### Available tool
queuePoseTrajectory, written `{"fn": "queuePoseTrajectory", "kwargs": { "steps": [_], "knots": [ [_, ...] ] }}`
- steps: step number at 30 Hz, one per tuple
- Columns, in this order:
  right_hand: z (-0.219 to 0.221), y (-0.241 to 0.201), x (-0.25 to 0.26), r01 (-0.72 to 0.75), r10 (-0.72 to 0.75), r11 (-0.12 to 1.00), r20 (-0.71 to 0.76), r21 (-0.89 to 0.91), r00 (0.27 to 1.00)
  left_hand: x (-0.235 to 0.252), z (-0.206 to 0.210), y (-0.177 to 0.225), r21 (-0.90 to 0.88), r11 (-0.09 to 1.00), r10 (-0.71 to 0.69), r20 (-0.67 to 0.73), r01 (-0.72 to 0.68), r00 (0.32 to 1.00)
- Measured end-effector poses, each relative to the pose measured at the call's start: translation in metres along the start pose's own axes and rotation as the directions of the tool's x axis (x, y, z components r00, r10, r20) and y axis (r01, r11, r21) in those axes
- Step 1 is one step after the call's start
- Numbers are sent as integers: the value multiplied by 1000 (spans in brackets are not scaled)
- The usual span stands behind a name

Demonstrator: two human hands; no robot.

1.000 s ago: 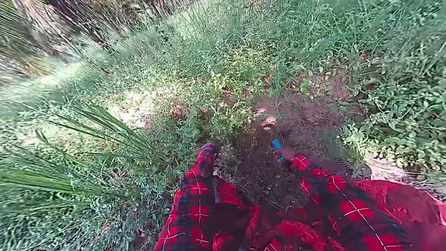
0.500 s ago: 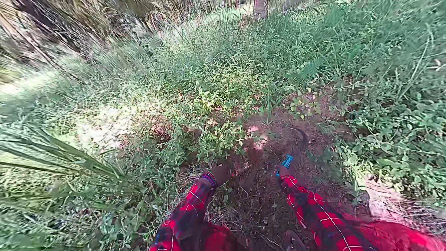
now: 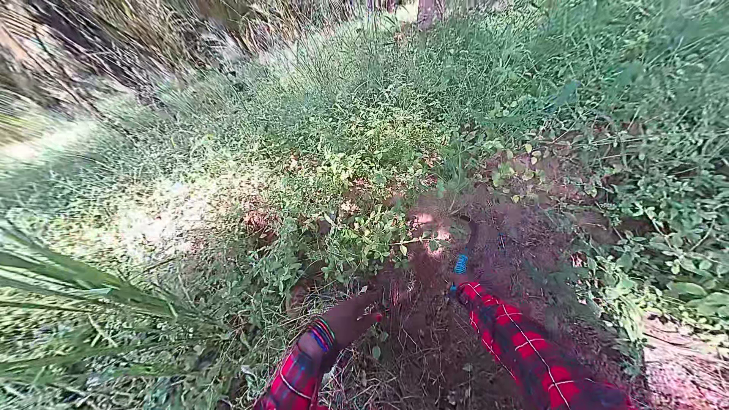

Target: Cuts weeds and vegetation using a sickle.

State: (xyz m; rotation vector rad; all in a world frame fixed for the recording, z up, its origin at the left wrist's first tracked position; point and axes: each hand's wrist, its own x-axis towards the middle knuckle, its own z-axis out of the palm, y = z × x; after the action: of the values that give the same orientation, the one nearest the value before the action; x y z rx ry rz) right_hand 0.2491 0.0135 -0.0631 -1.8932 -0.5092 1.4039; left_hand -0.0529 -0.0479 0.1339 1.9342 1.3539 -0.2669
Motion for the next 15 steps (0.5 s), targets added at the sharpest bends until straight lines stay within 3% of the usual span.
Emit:
{"fn": "queuePoseTrajectory", "kwargs": {
  "steps": [4, 9, 11, 15],
  "knots": [
    [-14, 35, -25, -60, 65, 996, 79, -71, 995, 1, 0, 4, 31, 999, -24, 33, 23, 999],
    [8, 119, -41, -86, 123, 969, 146, -232, 982, 0, 2, 25, 54, 996, -67, 30, 66, 997],
    [22, 126, -60, -64, 98, 973, 146, -220, 984, -3, 4, 27, 64, 997, -50, 23, 48, 998],
    [18, 93, -75, 37, -52, 941, -36, -335, 998, -11, 9, 18, 36, 998, -61, 32, 60, 998]
  ]
}}
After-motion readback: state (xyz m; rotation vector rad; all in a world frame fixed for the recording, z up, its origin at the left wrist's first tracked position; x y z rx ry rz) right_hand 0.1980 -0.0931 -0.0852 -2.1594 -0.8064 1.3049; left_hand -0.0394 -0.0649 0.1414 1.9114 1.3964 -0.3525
